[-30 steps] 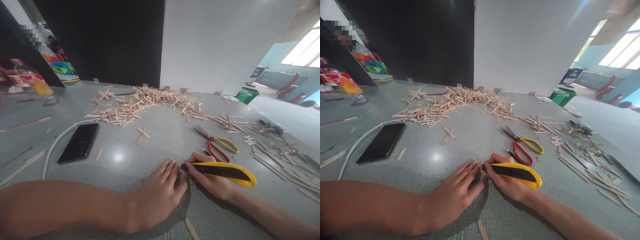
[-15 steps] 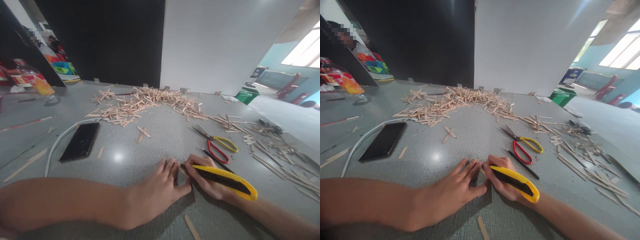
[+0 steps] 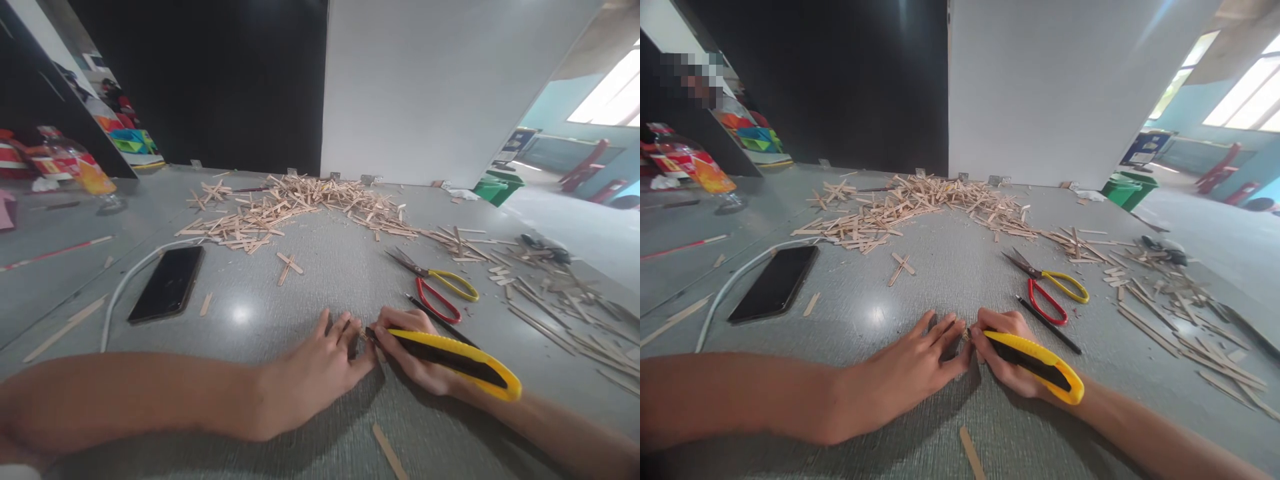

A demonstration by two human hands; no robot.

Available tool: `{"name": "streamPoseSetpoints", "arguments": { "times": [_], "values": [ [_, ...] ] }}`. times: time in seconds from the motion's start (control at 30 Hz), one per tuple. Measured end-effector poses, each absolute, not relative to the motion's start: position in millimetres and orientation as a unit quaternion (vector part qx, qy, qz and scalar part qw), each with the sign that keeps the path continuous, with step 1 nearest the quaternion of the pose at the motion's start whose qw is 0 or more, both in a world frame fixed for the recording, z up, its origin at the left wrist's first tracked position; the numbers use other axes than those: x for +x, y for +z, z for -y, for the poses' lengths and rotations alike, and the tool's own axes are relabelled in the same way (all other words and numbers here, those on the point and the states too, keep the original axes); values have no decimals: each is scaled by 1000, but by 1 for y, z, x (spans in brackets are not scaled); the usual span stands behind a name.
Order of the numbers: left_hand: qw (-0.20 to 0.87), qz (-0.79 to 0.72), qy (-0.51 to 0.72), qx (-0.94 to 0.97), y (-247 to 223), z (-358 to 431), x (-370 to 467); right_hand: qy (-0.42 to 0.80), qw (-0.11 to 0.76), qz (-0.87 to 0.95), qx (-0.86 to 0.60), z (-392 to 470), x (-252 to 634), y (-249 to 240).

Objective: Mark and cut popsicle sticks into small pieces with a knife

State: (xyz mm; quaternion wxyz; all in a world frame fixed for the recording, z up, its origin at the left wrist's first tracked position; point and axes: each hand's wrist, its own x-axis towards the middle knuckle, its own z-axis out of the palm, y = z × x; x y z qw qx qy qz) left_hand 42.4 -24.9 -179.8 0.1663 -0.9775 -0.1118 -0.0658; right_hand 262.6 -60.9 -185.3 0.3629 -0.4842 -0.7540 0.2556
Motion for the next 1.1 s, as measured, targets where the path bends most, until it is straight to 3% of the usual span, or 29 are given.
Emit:
{"name": "streamPoseSetpoints", "arguments": {
  "times": [0.47, 0.8, 1.1],
  "values": [
    [175, 83, -58, -979, -180, 24, 42, 223, 363, 750, -506, 62, 264, -189],
    [191, 62, -83, -976, -179, 23, 43, 248, 408, 727, -494, 64, 265, -187],
    [204, 66, -72, -974, -180, 25, 42, 232, 383, 740, -503, 59, 261, -186]
  ]
}}
